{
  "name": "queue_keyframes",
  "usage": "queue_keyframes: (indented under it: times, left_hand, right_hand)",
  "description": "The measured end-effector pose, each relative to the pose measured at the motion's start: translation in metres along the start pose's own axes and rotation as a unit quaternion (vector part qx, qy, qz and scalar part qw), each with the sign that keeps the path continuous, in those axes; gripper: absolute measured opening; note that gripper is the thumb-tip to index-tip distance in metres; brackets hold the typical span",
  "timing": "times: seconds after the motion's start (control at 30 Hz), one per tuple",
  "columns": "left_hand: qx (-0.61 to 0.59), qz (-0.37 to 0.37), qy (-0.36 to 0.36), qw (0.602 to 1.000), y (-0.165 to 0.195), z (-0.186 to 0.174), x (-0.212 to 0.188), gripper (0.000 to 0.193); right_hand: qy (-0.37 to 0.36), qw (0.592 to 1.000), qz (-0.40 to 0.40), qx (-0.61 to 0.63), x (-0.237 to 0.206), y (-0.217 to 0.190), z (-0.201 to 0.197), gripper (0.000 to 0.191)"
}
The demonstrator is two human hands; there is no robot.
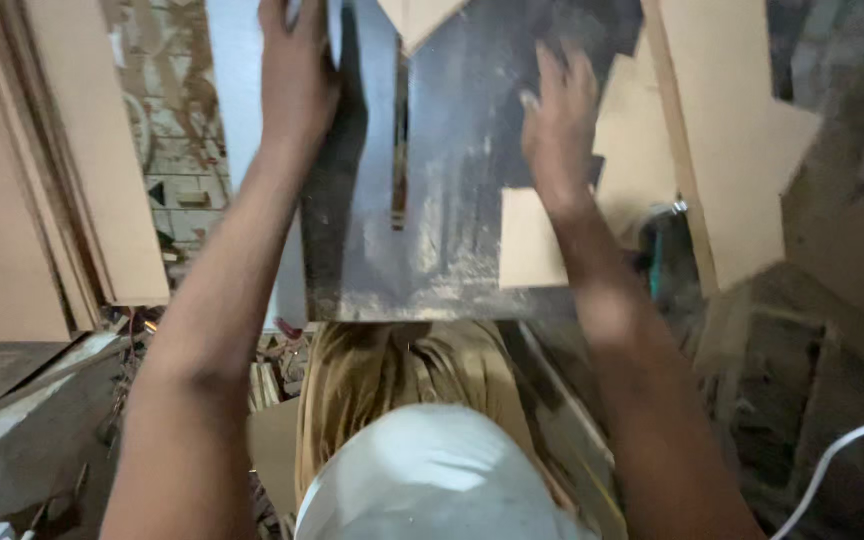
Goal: The person sorts and stacks small cut wood and fiberboard pieces on a workbench, aligning them into piles by hand. They pick up pieces one at a time, tap a nail with a hammer, and continue arranging the pieces into stacks.
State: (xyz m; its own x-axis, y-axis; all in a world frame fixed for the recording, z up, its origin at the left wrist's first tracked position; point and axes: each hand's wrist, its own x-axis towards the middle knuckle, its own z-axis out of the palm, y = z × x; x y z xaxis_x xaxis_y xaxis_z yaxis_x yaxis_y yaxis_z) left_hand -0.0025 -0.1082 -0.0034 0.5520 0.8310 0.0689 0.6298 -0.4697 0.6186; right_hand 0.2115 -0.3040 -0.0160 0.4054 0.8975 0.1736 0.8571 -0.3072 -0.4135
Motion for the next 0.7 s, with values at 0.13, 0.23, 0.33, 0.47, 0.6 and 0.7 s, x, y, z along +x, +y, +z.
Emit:
queue_keyframes:
  times: [0.13,0.23,0.33,0.47,0.6,0.7]
  left_hand:
    - [-0.124,0.007,-0.048,0.991,0.035,0.013,-0.164,0.031]
    - [-0.238,-0.059,-0.122,0.962,0.075,0.069,-0.262,0.041]
    - [-0.211,-0.032,-0.148,0.966,0.098,0.137,-0.295,0.072]
    - [-0.251,-0.036,-0.137,0.958,0.124,0.193,-0.305,0.089]
    - [-0.194,-0.086,-0.131,0.968,0.136,0.204,-0.297,0.093]
    - [-0.257,-0.13,-0.14,0.947,0.136,0.195,-0.29,0.097]
  right_hand:
    - [-0.003,0.989,0.144,-0.024,-0.143,0.03,-0.045,0.048]
    - [-0.004,0.978,0.197,-0.075,-0.23,0.045,-0.046,0.048]
    - [-0.036,0.957,0.287,0.029,-0.276,0.056,-0.027,0.06]
    - [0.016,0.947,0.307,0.092,-0.29,0.062,-0.007,0.065]
    - [0.043,0.872,0.407,0.268,-0.279,0.064,-0.014,0.052]
    - [0.037,0.818,0.4,0.412,-0.275,0.059,-0.034,0.037]
